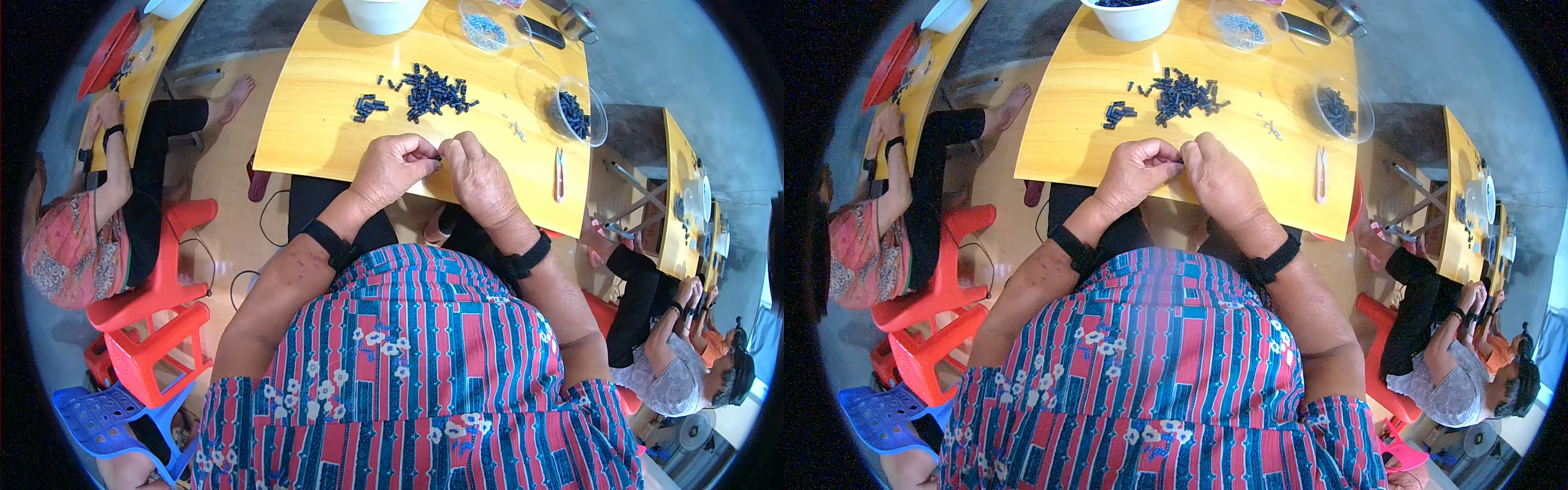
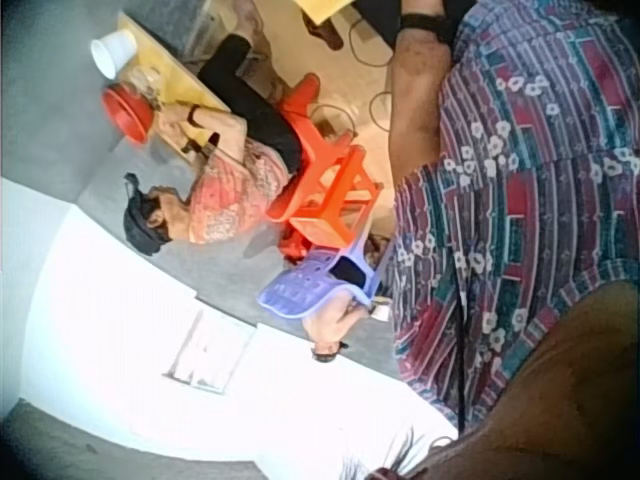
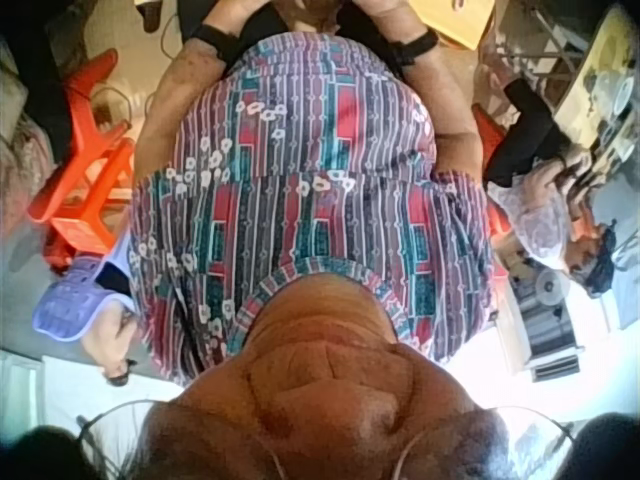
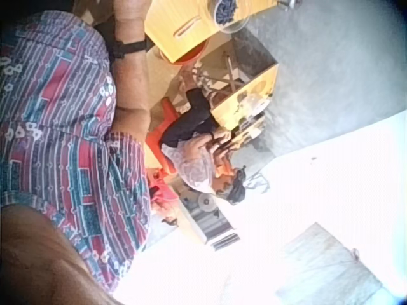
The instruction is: Assembling small blue plastic or rubber components by hand at a workbench.
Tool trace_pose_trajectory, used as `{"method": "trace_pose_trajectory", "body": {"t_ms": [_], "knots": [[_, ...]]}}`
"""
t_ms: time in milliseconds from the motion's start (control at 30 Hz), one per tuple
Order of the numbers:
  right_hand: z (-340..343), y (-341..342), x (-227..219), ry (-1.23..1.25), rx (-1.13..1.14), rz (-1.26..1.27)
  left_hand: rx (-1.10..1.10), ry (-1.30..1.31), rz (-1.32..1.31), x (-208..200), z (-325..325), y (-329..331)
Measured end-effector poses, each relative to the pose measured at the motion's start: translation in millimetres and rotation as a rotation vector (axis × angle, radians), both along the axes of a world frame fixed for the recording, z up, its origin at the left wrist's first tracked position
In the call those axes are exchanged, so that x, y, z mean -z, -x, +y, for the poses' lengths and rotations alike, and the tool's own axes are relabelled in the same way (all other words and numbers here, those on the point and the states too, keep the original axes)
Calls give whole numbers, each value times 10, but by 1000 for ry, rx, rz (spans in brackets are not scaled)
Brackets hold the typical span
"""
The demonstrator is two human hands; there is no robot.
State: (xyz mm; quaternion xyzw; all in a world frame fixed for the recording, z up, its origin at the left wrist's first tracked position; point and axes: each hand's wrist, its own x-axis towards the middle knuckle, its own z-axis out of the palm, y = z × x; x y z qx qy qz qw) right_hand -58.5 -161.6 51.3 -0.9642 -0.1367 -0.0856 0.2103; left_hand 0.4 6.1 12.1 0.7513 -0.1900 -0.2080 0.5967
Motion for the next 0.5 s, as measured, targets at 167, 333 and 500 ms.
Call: {"method": "trace_pose_trajectory", "body": {"t_ms": [167, 333, 500], "knots": [[7, -21, -43, 282, -112, -133, -20, 95, 44, 36, -9, -23], [64, -72, -102, 387, -187, -175, -29, 34, 22, 90, 25, -56], [-1, -107, 41, 8, -113, -123, -36, 151, 158, 113, 13, -68]]}}
